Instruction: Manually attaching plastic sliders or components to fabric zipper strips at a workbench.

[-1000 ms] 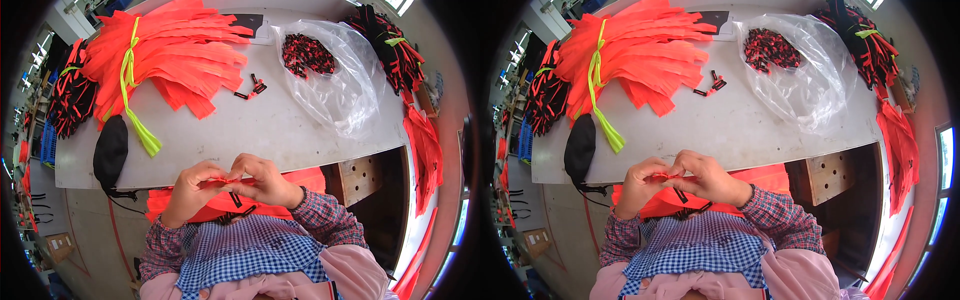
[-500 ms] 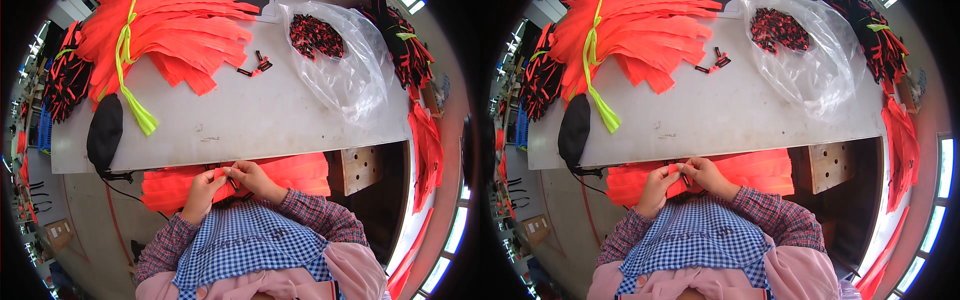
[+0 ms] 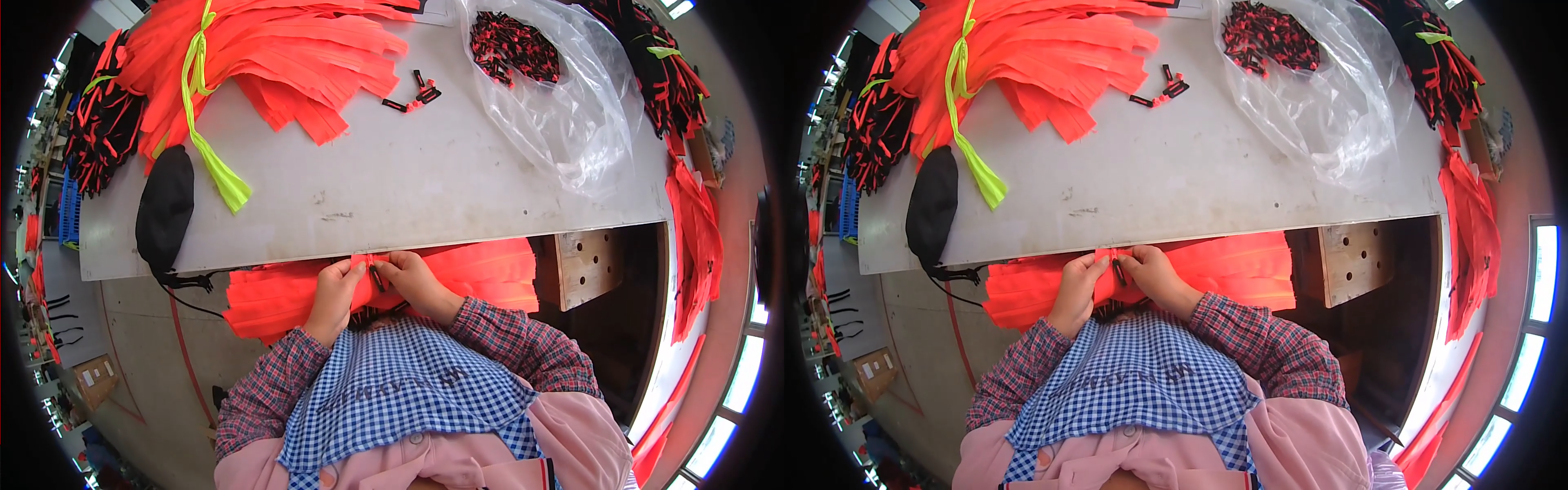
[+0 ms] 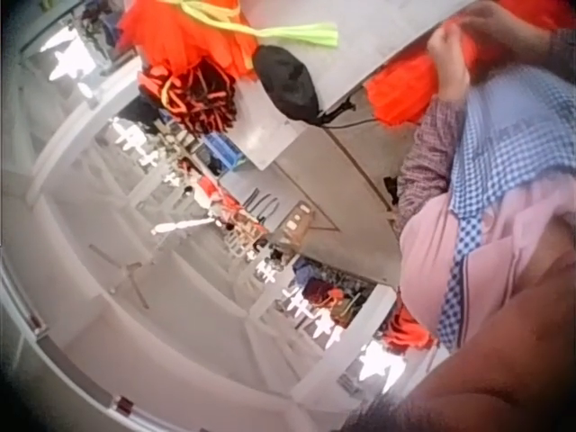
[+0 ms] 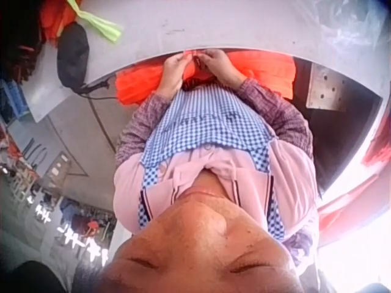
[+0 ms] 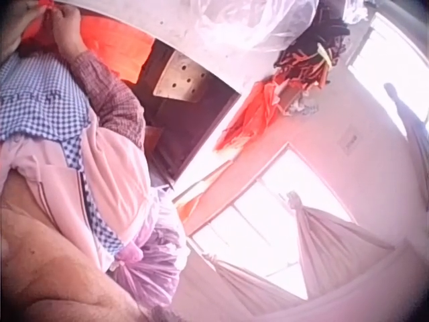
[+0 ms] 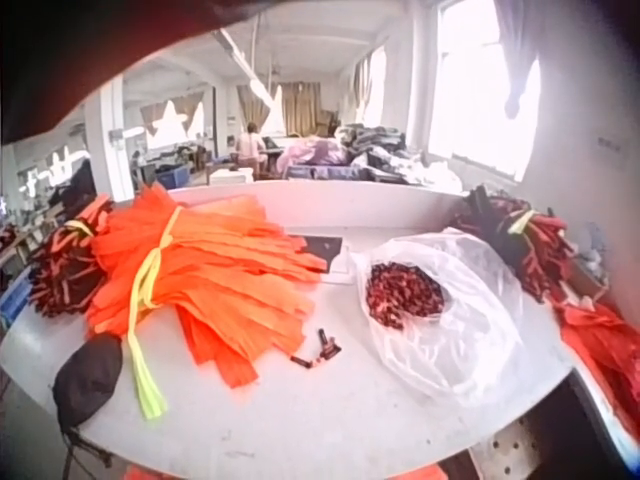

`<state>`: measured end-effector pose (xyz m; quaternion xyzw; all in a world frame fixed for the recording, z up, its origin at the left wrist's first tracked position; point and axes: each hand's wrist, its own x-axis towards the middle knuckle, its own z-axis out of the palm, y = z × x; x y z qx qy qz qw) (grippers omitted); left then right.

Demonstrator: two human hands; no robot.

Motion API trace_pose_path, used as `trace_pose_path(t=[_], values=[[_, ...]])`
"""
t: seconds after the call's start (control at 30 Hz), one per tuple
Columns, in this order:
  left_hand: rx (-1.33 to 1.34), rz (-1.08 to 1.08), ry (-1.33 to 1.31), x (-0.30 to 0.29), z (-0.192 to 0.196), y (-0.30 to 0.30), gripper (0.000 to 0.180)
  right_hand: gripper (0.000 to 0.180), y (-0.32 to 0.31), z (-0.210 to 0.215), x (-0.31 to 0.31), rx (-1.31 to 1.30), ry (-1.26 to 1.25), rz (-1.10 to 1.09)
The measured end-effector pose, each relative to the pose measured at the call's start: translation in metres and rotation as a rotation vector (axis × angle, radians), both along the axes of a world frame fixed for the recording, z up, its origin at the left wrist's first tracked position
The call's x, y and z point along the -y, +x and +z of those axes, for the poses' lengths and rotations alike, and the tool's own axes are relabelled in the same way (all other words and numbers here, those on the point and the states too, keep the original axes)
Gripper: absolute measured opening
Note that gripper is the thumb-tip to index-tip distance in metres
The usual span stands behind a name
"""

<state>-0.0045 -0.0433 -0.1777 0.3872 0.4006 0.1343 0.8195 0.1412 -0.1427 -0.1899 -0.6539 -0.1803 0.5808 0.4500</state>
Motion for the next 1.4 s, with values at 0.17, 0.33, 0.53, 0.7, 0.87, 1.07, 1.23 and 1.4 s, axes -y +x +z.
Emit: trace_pose_path(t=[0.17, 0.33, 0.53, 0.7, 0.87, 1.07, 1.23, 1.4], values=[[-0.03, 0.037, 0.156, 0.007, -0.013, 0.007, 0.023, 0.026, -0.012, -0.008, -0.004, -0.003, 0.094, -0.167], [-0.063, 0.095, 0.264, 0.016, -0.023, 0.008, 0.022, 0.023, -0.016, -0.009, 0.001, -0.024, 0.131, -0.198], [-0.055, 0.082, 0.249, 0.016, -0.018, 0.007, 0.022, 0.024, -0.014, -0.004, 0.008, -0.038, 0.095, -0.192], [-0.083, 0.012, 0.256, 0.011, -0.019, 0.002, 0.022, 0.021, -0.018, -0.015, 0.005, 0.024, 0.049, -0.172], [-0.116, 0.074, 0.447, 0.018, -0.028, 0.011, 0.023, 0.02, -0.026, -0.027, 0.001, -0.021, 0.148, -0.307], [-0.143, 0.023, 0.463, 0.019, -0.028, 0.008, 0.022, 0.023, -0.026, -0.021, 0.003, 0.005, 0.159, -0.299], [-0.018, 0.023, 0.426, 0.013, 0.011, 0.007, 0.021, 0.024, -0.018, 0.016, 0.007, 0.151, 0.235, -0.177], [0.155, 0.038, 0.647, 0.0, 0.076, 0.006, 0.016, 0.018, -0.006, 0.069, 0.006, 0.606, 0.688, -0.076]])
